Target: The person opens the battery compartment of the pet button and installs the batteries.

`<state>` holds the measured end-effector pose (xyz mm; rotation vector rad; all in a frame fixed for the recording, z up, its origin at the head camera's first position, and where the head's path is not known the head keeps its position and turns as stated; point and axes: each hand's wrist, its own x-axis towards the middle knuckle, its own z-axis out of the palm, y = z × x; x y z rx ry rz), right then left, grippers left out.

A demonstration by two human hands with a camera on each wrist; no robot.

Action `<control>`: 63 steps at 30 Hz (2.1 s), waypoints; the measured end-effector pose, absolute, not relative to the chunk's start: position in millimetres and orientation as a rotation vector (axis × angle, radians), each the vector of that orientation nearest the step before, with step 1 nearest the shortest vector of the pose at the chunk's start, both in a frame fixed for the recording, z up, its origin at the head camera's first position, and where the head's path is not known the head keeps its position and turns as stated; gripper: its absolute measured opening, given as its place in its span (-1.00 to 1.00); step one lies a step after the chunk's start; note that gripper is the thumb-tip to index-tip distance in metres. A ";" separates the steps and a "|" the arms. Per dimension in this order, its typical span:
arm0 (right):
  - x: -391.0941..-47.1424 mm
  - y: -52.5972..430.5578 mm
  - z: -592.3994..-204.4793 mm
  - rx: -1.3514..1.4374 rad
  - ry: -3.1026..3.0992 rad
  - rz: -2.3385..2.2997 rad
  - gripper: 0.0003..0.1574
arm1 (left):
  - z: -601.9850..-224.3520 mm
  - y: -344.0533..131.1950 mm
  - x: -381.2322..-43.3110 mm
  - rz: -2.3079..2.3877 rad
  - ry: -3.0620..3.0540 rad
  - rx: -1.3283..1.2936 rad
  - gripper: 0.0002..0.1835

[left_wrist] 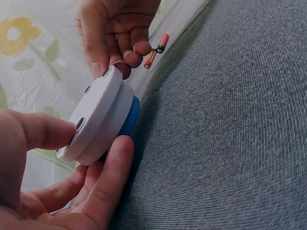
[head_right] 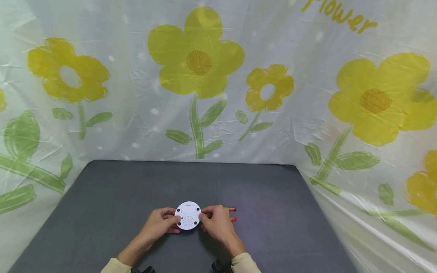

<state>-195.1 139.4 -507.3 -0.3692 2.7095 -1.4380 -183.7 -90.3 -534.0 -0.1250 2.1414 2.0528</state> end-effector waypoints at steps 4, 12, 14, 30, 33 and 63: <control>-195.5 138.2 -508.9 -0.340 2.682 -1.460 -0.81 | -535.6 -90.6 -182.9 2.059 2.132 -0.154 -0.61; -195.1 137.4 -512.0 -0.353 2.715 -1.420 -0.80 | -535.3 -90.9 -182.9 2.026 2.152 -0.160 -0.64; -195.5 137.4 -512.7 -0.355 2.727 -1.407 -0.80 | -535.6 -90.7 -183.1 2.026 2.152 -0.164 -0.65; -209.1 125.1 -487.2 -0.769 3.093 -1.138 -0.78 | -537.6 -89.2 -184.0 2.042 2.162 -0.170 -0.69; -212.5 118.0 -482.3 -0.869 3.128 -0.991 -0.76 | -537.2 -89.3 -183.6 2.043 2.155 -0.170 -0.68; -216.2 92.8 -485.4 -1.078 3.100 -0.511 -0.70 | -538.5 -82.8 -179.2 2.067 2.195 -0.192 -0.72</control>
